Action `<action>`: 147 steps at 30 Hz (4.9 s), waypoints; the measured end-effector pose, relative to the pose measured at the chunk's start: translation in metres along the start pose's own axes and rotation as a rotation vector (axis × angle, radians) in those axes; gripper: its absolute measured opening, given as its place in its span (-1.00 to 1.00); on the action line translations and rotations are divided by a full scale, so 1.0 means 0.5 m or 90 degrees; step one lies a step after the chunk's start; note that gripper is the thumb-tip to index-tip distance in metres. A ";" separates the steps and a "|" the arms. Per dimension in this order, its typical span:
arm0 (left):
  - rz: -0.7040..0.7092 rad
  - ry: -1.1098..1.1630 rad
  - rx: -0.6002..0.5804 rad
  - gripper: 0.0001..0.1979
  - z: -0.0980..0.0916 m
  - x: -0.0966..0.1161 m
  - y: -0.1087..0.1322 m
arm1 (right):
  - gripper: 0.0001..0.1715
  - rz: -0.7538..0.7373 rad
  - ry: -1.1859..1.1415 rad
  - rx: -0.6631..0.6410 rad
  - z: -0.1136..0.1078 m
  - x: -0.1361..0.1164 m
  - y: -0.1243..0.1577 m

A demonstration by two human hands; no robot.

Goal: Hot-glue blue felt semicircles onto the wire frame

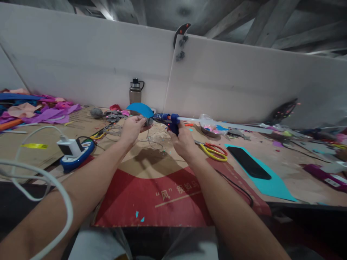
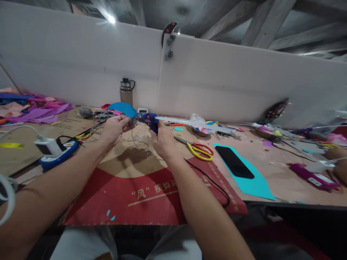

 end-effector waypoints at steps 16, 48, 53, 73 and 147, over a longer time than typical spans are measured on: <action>0.018 0.046 0.008 -0.91 -0.005 0.009 0.000 | -0.64 0.013 0.017 0.005 -0.001 0.010 -0.003; -0.023 0.022 0.017 -0.91 -0.001 -0.001 0.004 | -0.62 0.006 0.000 0.000 0.003 -0.002 0.002; -0.010 0.038 0.006 -0.92 -0.005 0.001 -0.003 | -0.64 0.013 0.005 0.003 -0.003 0.003 -0.001; -0.013 0.030 0.031 -0.90 -0.006 0.007 0.004 | -0.69 0.164 -0.187 0.004 0.027 0.102 -0.013; -0.092 0.033 -0.018 -0.94 0.056 -0.030 0.043 | -0.85 0.178 -0.524 0.089 0.097 0.071 -0.036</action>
Point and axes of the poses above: each hand's wrist, its own y-axis away from the middle knuckle, its own z-axis out of the palm, x = y × z, the point moved 10 cm from there along -y, towards the middle knuckle, and after that the axes turned 7 degrees about -x, right-handed, at the moved point
